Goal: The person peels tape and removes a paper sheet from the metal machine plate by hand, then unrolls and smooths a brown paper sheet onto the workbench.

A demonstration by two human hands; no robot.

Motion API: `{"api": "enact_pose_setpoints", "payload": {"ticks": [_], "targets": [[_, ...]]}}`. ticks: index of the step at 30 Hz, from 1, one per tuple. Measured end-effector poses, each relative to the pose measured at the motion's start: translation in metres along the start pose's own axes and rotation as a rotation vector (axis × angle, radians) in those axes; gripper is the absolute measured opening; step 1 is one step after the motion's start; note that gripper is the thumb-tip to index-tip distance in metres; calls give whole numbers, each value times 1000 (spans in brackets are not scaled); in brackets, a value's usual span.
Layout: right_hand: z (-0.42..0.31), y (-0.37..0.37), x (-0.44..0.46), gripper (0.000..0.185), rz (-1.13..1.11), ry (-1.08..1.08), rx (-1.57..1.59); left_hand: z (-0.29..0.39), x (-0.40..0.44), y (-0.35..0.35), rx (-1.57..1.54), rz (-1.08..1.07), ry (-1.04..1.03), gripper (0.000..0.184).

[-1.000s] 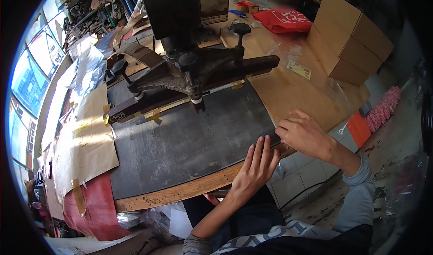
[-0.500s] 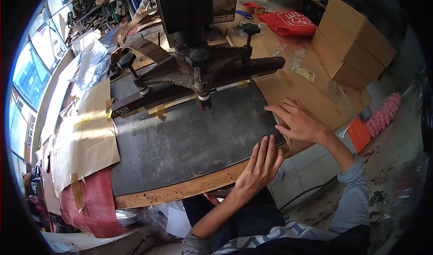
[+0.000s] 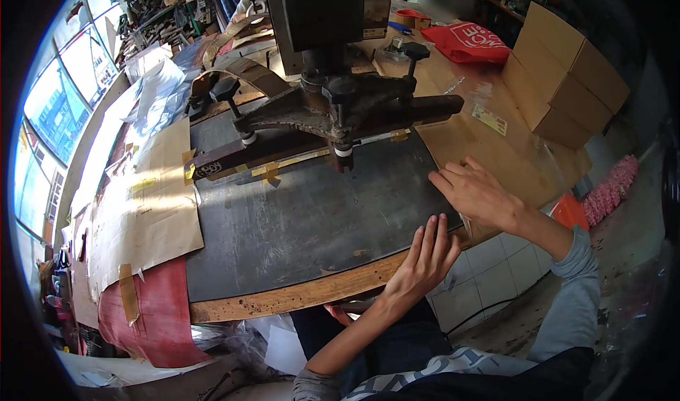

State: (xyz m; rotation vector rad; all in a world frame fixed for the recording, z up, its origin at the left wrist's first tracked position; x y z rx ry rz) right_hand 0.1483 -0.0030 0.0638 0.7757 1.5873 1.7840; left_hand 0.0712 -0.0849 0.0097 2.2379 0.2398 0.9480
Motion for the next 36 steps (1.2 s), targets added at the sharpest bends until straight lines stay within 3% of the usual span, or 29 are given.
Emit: {"api": "enact_pose_setpoints", "payload": {"ticks": [3, 9, 12, 15, 21, 27, 33, 36], "targets": [[8, 4, 8, 34, -2, -2, 136, 1, 1, -1, -14, -18, 2, 29], [42, -18, 17, 47, -220, -186, 543, 1, 0, -2, -16, -18, 2, 30], [48, -10, 13, 50, -178, -254, 759, 1, -1, -2, -26, -27, 6, 30], [45, -3, 2, 49, 53, -194, 796, 1, -1, -1, -31, -38, 12, 30], [19, 8, -4, 28, 110, -141, 419, -1, -1, 1, -62, -36, 20, 31], [37, -12, 5, 30, 60, -265, 570, -3, -1, 2, -93, -51, 27, 33], [41, -15, 15, 21, -6, -393, 608, -4, -1, 4, -114, -55, 25, 34], [14, -7, 16, 27, 108, -160, 158, -4, -1, 4, -136, -58, 31, 34]]}}
Point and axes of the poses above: each hand's wrist, its own x-axis towards the middle knuckle, its own y-axis out of the back of the hand, z = x × y, the point moved 7 cm from there along x, towards the middle knuckle, and after that the axes turned 14 degrees about x, right-handed, at the moved point
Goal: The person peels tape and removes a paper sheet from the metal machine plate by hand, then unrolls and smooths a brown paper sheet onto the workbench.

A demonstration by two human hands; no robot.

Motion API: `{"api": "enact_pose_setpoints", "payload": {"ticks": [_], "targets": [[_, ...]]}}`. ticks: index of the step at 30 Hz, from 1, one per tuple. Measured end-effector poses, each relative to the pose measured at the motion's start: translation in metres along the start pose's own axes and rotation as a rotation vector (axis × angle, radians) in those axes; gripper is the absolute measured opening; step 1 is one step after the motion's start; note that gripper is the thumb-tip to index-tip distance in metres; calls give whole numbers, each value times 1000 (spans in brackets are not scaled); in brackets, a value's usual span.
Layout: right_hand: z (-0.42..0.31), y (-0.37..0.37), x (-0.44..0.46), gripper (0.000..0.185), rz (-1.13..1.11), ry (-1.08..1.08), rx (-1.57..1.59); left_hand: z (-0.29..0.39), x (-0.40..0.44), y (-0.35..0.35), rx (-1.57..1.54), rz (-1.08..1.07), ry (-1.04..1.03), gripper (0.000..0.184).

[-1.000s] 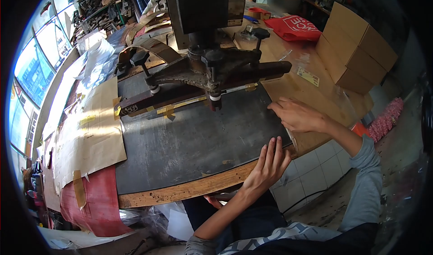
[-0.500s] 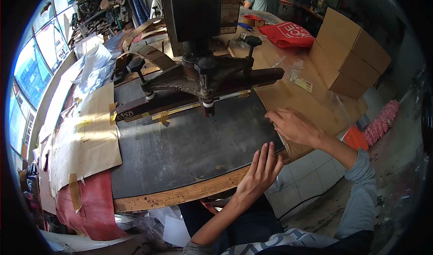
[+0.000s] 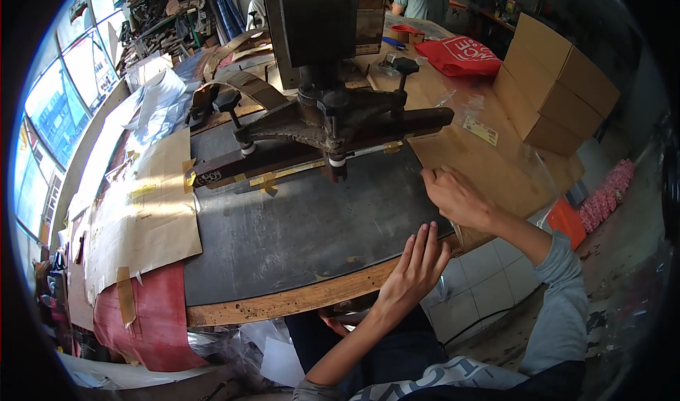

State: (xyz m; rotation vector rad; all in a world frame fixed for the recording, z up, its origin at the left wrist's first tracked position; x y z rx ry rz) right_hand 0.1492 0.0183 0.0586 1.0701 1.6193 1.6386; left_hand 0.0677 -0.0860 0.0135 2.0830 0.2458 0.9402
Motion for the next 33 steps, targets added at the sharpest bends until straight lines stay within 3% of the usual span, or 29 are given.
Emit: {"api": "enact_pose_setpoints", "payload": {"ticks": [6, 9, 12, 15, 33], "targets": [[-3, -5, -10, 42, -31, 142, -107, -1, 0, 2, -22, 17, 14, 34], [18, 3, -8, 53, -47, -64, 440, 0, -1, 1, -28, 41, 37, 34], [20, 5, -8, 71, 68, 98, 653, 0, -1, 1, -18, 36, 28, 34], [22, 0, -8, 83, 102, 117, 778, 0, 0, 1, -19, 33, 23, 33], [23, -16, -11, 87, 284, 106, 890, 1, 2, -1, 23, 6, 55, 27]]}}
Point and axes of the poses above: each hand's wrist, its own x-axis towards the middle knuckle, its own y-axis out of the back of the hand, z = x × y, the point moved 7 cm from there along x, towards the middle knuckle, and after that the axes turned 14 degrees about x, right-handed, at the moved point
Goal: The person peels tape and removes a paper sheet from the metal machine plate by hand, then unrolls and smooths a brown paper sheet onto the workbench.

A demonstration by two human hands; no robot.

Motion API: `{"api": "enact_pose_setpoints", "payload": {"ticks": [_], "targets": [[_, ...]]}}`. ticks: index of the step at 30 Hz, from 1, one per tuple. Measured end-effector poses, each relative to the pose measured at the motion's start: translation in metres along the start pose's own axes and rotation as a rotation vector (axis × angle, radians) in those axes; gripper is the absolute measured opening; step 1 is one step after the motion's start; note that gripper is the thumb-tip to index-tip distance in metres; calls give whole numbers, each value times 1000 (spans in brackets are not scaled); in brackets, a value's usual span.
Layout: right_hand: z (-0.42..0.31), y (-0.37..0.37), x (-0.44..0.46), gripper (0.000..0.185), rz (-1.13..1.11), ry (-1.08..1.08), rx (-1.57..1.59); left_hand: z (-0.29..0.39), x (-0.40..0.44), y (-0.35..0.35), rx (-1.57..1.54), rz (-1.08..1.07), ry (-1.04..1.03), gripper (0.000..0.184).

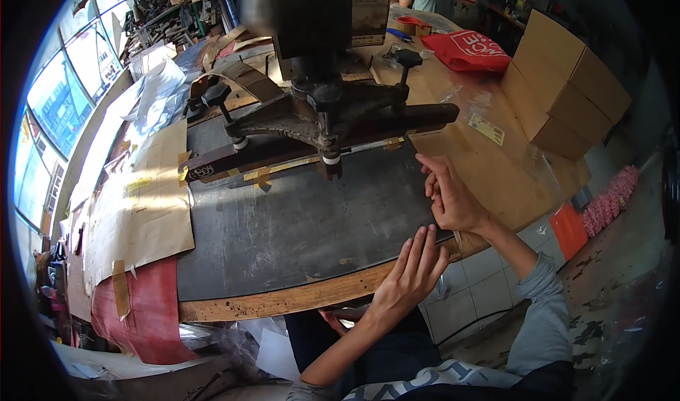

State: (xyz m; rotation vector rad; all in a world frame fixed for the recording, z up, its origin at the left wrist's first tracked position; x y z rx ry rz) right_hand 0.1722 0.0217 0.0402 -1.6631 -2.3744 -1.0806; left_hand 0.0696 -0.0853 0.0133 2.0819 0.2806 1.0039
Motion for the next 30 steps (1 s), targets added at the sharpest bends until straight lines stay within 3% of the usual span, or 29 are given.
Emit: {"api": "enact_pose_setpoints", "payload": {"ticks": [3, 18, 24, 30], "targets": [[-6, 2, 0, 88, 62, 114, -32, -1, 2, 2, 13, 1, -7, 26], [-3, -5, 4, 87, -90, -36, -40, 0, 1, 0, 32, -6, -20, 24], [-8, 2, 4, 87, 38, 92, -59, -1, 2, 1, 15, 6, -16, 24], [-11, 3, 7, 80, -43, 3, -59, 0, 0, 1, 26, -10, -21, 25]]}}
Point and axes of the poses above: each hand's wrist, its own x-axis towards the middle knuckle, its own y-axis out of the back of the hand, z = x × y, the point moved 7 cm from there along x, towards the middle knuckle, and after that the axes turned 14 degrees about x, right-handed, at the moved point
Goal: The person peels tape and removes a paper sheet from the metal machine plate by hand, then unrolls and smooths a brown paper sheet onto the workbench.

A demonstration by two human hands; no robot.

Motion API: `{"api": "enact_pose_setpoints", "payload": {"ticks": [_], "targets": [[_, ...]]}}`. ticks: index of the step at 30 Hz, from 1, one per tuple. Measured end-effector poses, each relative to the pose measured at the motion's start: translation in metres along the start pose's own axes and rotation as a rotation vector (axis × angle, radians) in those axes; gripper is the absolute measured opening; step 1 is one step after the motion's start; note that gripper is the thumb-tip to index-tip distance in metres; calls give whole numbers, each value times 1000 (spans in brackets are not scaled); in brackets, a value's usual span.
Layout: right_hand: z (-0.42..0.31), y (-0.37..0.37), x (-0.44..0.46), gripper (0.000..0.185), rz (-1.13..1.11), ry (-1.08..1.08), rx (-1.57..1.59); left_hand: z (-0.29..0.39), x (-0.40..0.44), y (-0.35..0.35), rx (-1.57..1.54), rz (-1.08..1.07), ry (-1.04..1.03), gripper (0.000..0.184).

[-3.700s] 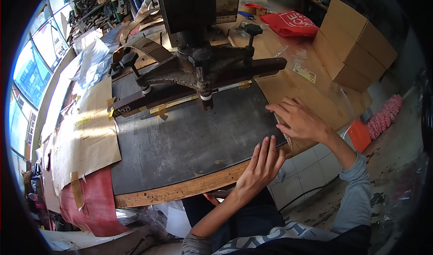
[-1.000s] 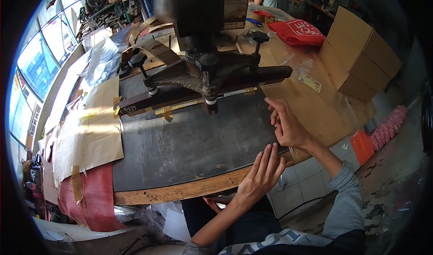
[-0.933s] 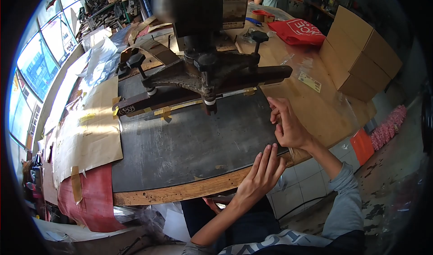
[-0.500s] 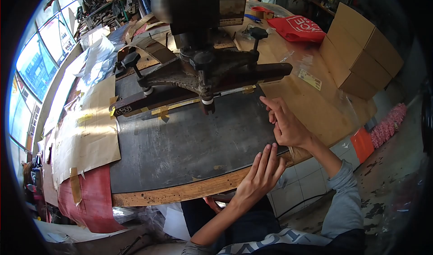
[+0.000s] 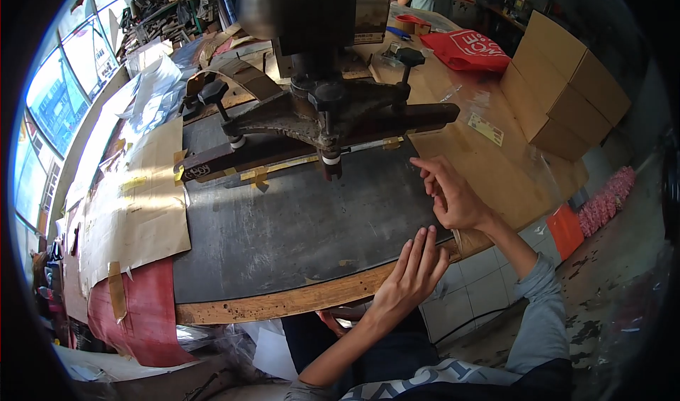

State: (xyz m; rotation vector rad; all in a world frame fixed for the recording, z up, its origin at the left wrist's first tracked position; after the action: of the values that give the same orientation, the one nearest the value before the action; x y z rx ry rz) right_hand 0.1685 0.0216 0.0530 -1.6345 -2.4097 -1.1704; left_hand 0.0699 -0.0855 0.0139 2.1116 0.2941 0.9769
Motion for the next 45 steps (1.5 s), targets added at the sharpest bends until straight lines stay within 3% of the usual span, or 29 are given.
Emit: {"api": "enact_pose_setpoints", "payload": {"ticks": [3, 6, 9, 18, 24, 30, 45], "targets": [[-19, 7, 5, 72, -92, 114, -194, 1, -2, -2, 4, 0, -6, 24], [-20, 6, 3, 60, -279, 30, -465, 1, -1, -2, 22, 6, 7, 24], [-17, 3, 2, 51, -294, 160, -613, 3, -2, -3, 37, 21, 17, 24], [-18, -7, -3, 39, -276, 388, -616, 1, -1, -2, 37, 12, 2, 24], [-8, -7, -4, 39, -414, 270, -603, 1, -2, -2, 53, 17, 3, 24], [-9, 16, 4, 40, -275, 58, -222, 1, -1, -1, 41, -4, 1, 23], [-10, -4, -2, 17, -308, 394, -452, 3, -3, -3, 68, 0, -5, 25]]}}
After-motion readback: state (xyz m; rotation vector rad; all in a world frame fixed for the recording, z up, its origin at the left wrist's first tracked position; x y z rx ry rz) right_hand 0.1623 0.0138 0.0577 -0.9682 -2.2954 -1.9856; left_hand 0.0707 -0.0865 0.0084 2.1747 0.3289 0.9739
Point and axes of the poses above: each hand's wrist, its own x-axis towards the middle knuckle, its own y-axis out of the back of the hand, z = x × y, the point moved 7 cm from there along x, towards the middle knuckle, and after that the axes turned 14 degrees about x, right-handed, at the moved point
